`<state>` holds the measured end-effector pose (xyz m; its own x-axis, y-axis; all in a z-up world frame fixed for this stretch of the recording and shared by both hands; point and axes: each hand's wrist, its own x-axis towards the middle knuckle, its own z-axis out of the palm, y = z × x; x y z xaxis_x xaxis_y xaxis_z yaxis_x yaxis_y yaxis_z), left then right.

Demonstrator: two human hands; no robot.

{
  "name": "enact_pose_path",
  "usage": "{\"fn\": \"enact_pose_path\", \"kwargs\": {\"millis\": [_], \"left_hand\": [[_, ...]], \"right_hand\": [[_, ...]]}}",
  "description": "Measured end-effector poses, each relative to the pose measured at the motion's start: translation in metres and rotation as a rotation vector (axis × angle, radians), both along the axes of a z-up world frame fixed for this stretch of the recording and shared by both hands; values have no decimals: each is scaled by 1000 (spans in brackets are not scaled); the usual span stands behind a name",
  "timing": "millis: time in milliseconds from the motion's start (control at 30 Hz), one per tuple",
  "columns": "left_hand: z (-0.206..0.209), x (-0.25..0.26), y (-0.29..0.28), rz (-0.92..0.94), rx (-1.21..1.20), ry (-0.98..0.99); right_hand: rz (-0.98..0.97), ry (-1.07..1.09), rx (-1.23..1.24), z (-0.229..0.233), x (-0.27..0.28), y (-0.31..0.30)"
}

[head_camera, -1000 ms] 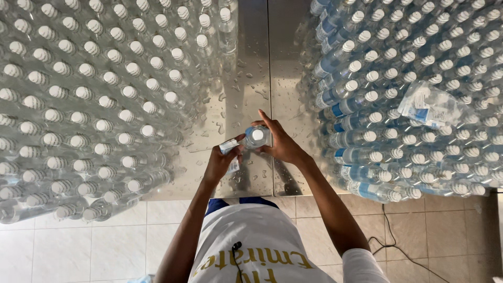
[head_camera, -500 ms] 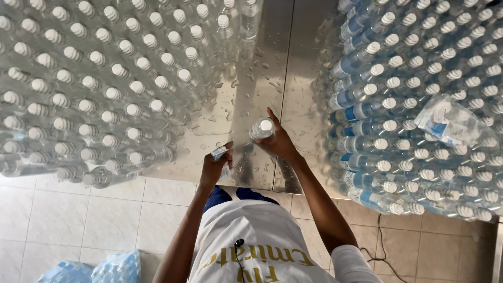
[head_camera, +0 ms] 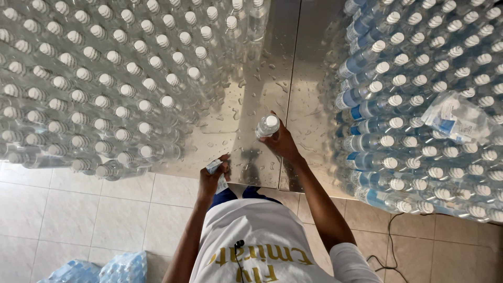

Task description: The person picks up plastic water bottles from a table, applies labels to them by hand, and places them back on the table. The task is performed repeatedly in a repetitive manner.

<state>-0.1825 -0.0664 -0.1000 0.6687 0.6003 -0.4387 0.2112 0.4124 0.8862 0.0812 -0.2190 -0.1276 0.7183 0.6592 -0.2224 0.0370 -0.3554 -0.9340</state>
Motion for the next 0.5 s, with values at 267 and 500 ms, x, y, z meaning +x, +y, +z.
{"fn": "enact_pose_path", "kwargs": {"millis": [267, 500], "left_hand": [[22, -3, 18, -2, -27, 42], [44, -3, 38, -64, -1, 82]], "right_hand": [[-7, -9, -33, 12, -2, 1], [-152, 35, 155, 42, -33, 17]]}}
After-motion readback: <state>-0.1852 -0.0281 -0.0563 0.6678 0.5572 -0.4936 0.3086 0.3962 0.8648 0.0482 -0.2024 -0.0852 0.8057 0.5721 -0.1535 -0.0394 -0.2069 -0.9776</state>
